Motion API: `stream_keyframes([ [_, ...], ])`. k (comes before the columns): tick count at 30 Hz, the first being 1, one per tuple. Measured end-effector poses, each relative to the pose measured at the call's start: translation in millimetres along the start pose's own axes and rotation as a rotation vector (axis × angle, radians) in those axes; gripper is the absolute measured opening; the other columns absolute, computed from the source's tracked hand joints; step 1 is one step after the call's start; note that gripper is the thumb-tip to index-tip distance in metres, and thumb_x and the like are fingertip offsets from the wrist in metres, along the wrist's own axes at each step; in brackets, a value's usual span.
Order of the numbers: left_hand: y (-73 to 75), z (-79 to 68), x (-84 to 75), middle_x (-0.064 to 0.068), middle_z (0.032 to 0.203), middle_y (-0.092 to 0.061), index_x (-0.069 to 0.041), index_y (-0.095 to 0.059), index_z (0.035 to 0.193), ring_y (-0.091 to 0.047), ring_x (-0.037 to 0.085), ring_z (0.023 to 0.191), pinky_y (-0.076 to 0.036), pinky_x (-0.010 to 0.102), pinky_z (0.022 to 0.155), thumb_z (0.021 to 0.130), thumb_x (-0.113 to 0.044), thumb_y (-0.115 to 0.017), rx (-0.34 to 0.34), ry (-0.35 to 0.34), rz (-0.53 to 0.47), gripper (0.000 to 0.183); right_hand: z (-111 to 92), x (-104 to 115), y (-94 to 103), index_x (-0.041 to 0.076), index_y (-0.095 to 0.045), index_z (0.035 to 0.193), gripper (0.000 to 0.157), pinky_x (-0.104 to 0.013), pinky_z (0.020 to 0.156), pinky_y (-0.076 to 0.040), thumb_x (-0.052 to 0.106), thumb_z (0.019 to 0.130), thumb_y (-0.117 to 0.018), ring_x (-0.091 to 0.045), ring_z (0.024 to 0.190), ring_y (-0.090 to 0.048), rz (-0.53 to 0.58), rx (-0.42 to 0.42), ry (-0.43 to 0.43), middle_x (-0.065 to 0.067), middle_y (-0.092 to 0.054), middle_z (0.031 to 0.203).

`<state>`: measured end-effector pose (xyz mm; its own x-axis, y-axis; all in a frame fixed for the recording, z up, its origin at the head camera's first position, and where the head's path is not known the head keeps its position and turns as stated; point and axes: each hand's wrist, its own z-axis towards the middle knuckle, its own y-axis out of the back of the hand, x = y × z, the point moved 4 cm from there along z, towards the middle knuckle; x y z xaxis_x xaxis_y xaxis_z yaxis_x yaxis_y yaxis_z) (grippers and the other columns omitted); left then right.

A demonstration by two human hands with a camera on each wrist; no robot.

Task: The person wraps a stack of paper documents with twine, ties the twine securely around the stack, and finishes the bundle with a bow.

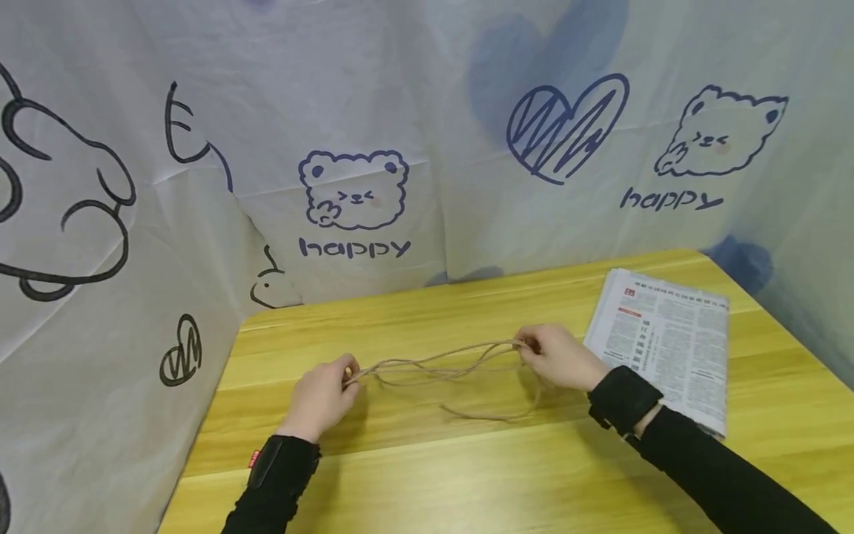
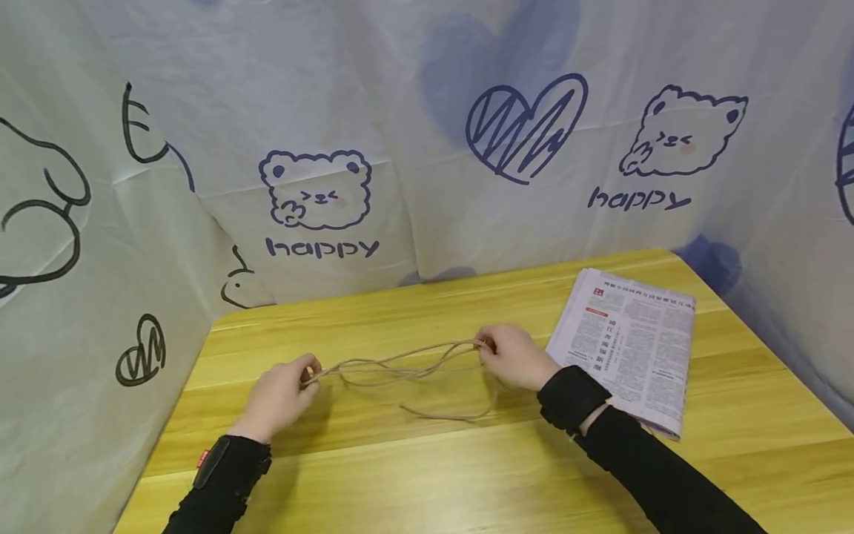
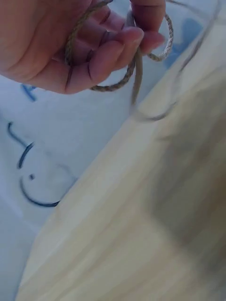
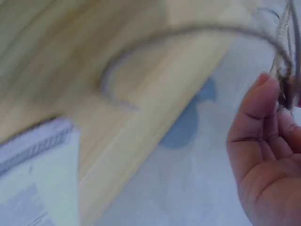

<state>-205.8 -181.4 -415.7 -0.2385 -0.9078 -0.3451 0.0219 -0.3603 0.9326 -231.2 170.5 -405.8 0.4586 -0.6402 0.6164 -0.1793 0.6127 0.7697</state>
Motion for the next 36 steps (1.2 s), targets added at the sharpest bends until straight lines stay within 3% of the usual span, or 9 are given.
stream_keyframes([
  [6, 25.1, -9.4, 21.1, -0.001, 0.066, -0.053, -0.011, -0.060, 0.100, -0.037, 0.014, 0.044, -0.028, 0.031, 0.043, 0.091, -0.014, -0.058, -0.070, 0.035, 0.008, 0.010, -10, -13, 36.5, 0.001, -0.068, 0.107, 0.019, -0.033, 0.060, -0.044, 0.007, 0.096, -0.054, -0.015, 0.071, -0.056, 0.031, -0.129, -0.030, -0.007, -0.067, 0.090],
  [10, 37.4, -12.7, 29.2, 0.000, 0.071, -0.056, -0.013, -0.061, 0.100, -0.038, 0.014, 0.047, -0.032, 0.032, 0.046, 0.093, -0.026, -0.057, -0.091, 0.047, -0.005, 0.014, -15, -19, 52.7, 0.002, -0.066, 0.112, 0.023, -0.034, 0.063, -0.044, 0.013, 0.099, -0.051, -0.020, 0.069, -0.056, 0.066, -0.189, -0.033, -0.006, -0.065, 0.084],
  [13, 43.9, -12.3, 31.6, 0.002, 0.076, -0.060, -0.013, -0.063, 0.099, -0.042, 0.015, 0.051, -0.033, 0.031, 0.049, 0.094, -0.029, -0.056, -0.096, 0.041, -0.032, 0.018, -16, -21, 57.2, 0.001, -0.065, 0.114, 0.026, -0.032, 0.060, -0.041, 0.018, 0.100, -0.050, -0.021, 0.065, -0.053, 0.124, -0.184, -0.055, -0.007, -0.060, 0.076],
  [20, 47.3, -10.5, 37.6, 0.005, 0.093, -0.064, -0.013, -0.064, 0.097, -0.044, 0.015, 0.056, -0.034, 0.031, 0.051, 0.091, -0.015, -0.061, -0.092, 0.027, -0.039, 0.007, -18, -30, 56.2, 0.000, -0.064, 0.114, 0.031, -0.029, 0.050, -0.032, 0.022, 0.101, -0.047, -0.015, 0.053, -0.040, 0.214, -0.136, -0.128, -0.010, -0.051, 0.067],
  [24, 50.0, -12.6, 46.6, 0.006, 0.093, -0.065, -0.013, -0.065, 0.094, -0.046, 0.015, 0.058, -0.038, 0.033, 0.054, 0.089, -0.015, -0.066, -0.115, 0.016, -0.026, 0.006, -20, -41, 60.6, -0.003, -0.063, 0.109, 0.033, -0.029, 0.047, -0.029, 0.020, 0.104, -0.039, -0.013, 0.049, -0.030, 0.258, -0.156, -0.170, -0.013, -0.049, 0.068],
  [28, 55.9, -15.9, 59.2, 0.012, 0.103, -0.065, -0.009, -0.065, 0.102, -0.052, 0.017, 0.064, -0.040, 0.035, 0.058, 0.095, -0.021, -0.058, -0.138, 0.049, -0.086, 0.015, -22, -55, 70.0, -0.006, -0.057, 0.113, 0.039, -0.028, 0.047, -0.029, 0.023, 0.106, -0.032, -0.013, 0.049, -0.030, 0.327, -0.187, -0.244, -0.013, -0.047, 0.071],
  [31, 59.8, -19.0, 67.2, 0.017, 0.109, -0.063, -0.008, -0.063, 0.110, -0.053, 0.019, 0.066, -0.039, 0.035, 0.058, 0.101, -0.028, -0.047, -0.142, 0.096, -0.150, 0.028, -25, -64, 78.6, -0.008, -0.050, 0.118, 0.042, -0.025, 0.046, -0.032, 0.025, 0.106, -0.027, -0.010, 0.050, -0.035, 0.447, -0.226, -0.317, -0.007, -0.047, 0.072],
  [34, 62.8, -21.3, 71.5, 0.018, 0.108, -0.062, -0.005, -0.062, 0.113, -0.054, 0.023, 0.073, -0.039, 0.037, 0.061, 0.104, -0.031, -0.036, -0.153, 0.128, -0.193, 0.038, -29, -74, 87.4, -0.003, -0.045, 0.119, 0.037, -0.022, 0.044, -0.033, 0.026, 0.106, -0.026, -0.007, 0.051, -0.039, 0.712, -0.295, -0.407, -0.001, -0.047, 0.071],
  [36, 63.4, -21.8, 72.8, 0.019, 0.108, -0.062, -0.003, -0.062, 0.113, -0.057, 0.029, 0.079, -0.042, 0.039, 0.065, 0.105, -0.033, -0.031, -0.158, 0.150, -0.239, 0.044, -33, -80, 92.7, 0.001, -0.041, 0.117, 0.033, -0.021, 0.044, -0.034, 0.027, 0.106, -0.026, -0.007, 0.051, -0.041, 0.946, -0.359, -0.450, 0.001, -0.049, 0.071],
])
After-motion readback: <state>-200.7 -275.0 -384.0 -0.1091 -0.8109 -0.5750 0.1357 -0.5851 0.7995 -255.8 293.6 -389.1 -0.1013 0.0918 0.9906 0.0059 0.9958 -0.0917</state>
